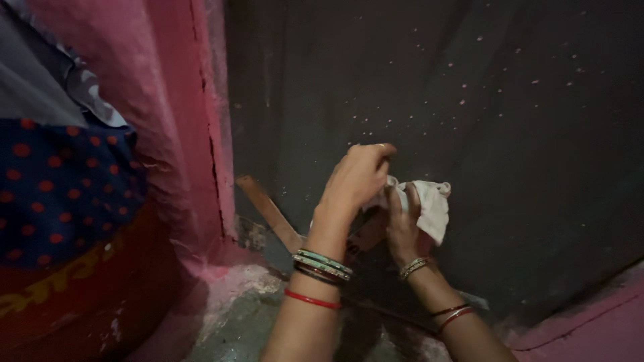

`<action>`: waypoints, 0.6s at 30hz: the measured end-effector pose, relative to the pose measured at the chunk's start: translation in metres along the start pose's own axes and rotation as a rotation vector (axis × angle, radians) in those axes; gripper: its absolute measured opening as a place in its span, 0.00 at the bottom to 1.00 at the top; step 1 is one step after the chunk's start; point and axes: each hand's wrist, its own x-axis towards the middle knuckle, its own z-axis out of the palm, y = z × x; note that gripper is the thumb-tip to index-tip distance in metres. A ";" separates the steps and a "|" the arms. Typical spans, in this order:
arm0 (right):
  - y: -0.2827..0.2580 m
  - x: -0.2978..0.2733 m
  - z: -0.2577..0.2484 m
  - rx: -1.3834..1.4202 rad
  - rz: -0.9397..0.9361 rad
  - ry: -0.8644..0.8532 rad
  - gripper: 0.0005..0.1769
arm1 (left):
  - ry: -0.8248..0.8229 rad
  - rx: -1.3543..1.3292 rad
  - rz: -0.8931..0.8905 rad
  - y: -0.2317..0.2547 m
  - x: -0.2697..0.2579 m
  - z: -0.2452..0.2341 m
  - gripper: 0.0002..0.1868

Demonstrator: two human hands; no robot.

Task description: The person cleans a dark wooden door with a cloth, wiping the panels and the latch mechanism.

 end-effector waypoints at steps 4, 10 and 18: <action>0.025 -0.009 0.023 0.312 0.047 -0.167 0.25 | -0.017 0.059 0.008 -0.004 0.003 0.002 0.19; 0.013 -0.071 0.071 0.191 -0.306 -0.338 0.19 | 0.011 0.056 0.010 -0.014 0.003 -0.006 0.17; 0.051 -0.040 0.063 0.259 -0.172 -0.243 0.16 | 0.008 0.062 0.013 -0.002 -0.001 -0.014 0.18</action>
